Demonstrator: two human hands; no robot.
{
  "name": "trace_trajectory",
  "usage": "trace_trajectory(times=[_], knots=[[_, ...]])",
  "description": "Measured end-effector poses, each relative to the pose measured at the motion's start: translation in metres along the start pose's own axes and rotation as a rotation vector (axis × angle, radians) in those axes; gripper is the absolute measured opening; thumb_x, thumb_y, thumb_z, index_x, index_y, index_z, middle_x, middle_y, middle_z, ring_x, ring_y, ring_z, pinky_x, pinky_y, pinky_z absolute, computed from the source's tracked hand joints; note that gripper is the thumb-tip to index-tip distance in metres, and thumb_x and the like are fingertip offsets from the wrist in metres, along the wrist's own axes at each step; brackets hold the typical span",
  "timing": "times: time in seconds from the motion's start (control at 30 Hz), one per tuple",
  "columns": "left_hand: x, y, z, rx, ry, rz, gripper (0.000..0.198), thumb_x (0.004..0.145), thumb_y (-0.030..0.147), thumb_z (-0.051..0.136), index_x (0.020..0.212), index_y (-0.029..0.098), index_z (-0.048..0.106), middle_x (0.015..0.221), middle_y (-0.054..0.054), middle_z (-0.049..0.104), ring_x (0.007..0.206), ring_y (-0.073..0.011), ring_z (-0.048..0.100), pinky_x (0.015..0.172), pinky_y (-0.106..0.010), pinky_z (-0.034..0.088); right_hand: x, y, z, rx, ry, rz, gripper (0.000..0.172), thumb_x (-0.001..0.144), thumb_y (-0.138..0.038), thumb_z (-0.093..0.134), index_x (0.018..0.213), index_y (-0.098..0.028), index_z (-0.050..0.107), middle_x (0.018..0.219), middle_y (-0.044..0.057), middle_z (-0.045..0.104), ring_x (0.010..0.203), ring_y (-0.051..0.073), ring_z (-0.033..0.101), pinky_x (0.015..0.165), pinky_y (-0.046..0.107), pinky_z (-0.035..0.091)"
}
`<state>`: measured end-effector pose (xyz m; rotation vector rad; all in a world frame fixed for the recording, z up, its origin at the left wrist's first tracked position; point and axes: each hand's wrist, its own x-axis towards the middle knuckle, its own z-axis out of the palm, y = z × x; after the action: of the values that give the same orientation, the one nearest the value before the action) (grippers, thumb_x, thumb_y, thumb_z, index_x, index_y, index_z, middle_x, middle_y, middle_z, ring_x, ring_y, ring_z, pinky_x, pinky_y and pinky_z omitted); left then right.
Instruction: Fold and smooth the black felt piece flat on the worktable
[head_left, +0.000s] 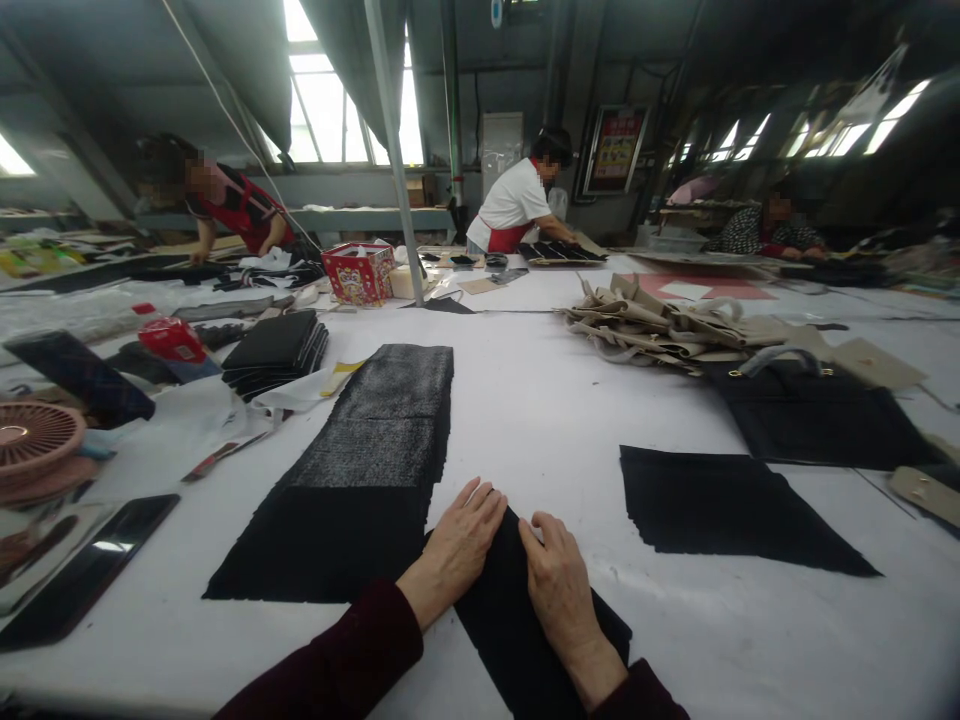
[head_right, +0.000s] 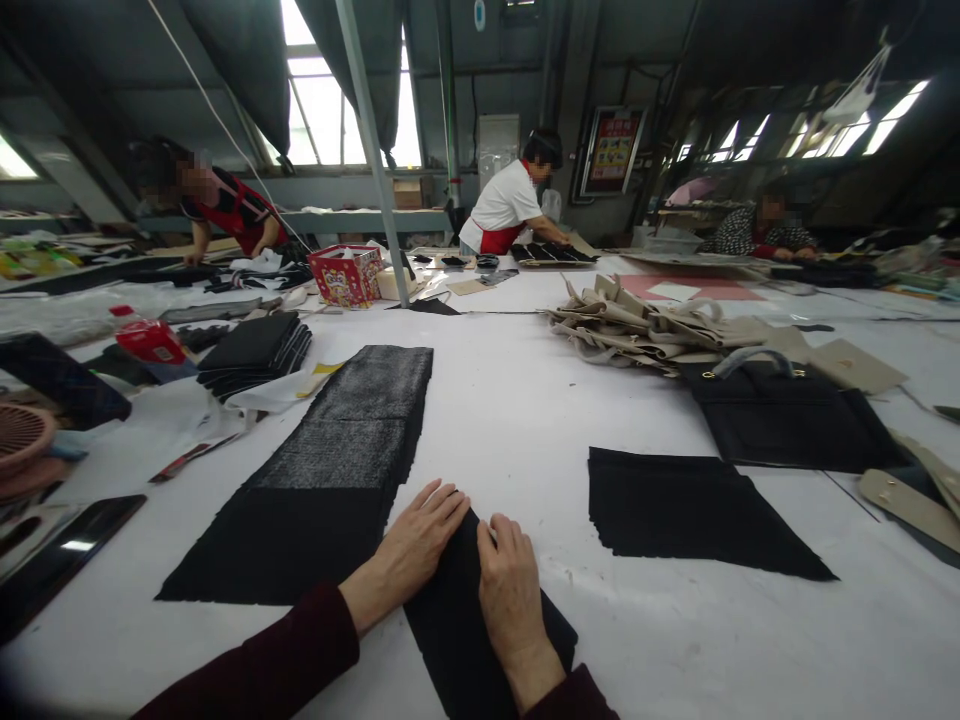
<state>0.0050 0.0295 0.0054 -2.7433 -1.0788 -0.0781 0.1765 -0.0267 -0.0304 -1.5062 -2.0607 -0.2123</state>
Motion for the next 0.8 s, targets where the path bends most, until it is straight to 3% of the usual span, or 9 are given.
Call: trace_trajectory(times=[0.37,0.6,0.8], knots=[[-0.004,0.002,-0.001,-0.057,0.026,0.005,0.05,0.092,0.012,0.048,0.141,0.018,0.044,0.141,-0.008,0.049,0.137,-0.0261,0.037,0.12,-0.043,0.017,-0.009,0.004,-0.004,0.018,0.001,0.016,0.03,0.093,-0.003,0.043,0.116,-0.012,0.06,0.091,0.008,0.055,0.087,0.022,0.052,0.077,0.035,0.045],[-0.001,0.002,-0.002,-0.015,0.025,0.088,0.049,0.093,0.014,0.048,0.141,0.011,0.043,0.135,-0.009,0.053,0.133,-0.0258,0.04,0.12,-0.04,0.018,-0.013,0.007,-0.008,0.009,-0.02,0.01,0.029,0.091,-0.002,0.046,0.114,-0.012,0.061,0.089,0.007,0.054,0.084,0.022,0.05,0.077,0.035,0.044],[-0.003,0.004,0.0,0.026,0.038,0.113,0.053,0.094,0.016,0.05,0.145,0.021,0.039,0.132,-0.009,0.053,0.131,-0.0262,0.043,0.117,-0.042,0.021,-0.019,0.009,-0.013,-0.002,-0.039,0.001,0.029,0.091,-0.002,0.047,0.114,-0.012,0.06,0.09,0.007,0.053,0.085,0.022,0.05,0.077,0.036,0.043]])
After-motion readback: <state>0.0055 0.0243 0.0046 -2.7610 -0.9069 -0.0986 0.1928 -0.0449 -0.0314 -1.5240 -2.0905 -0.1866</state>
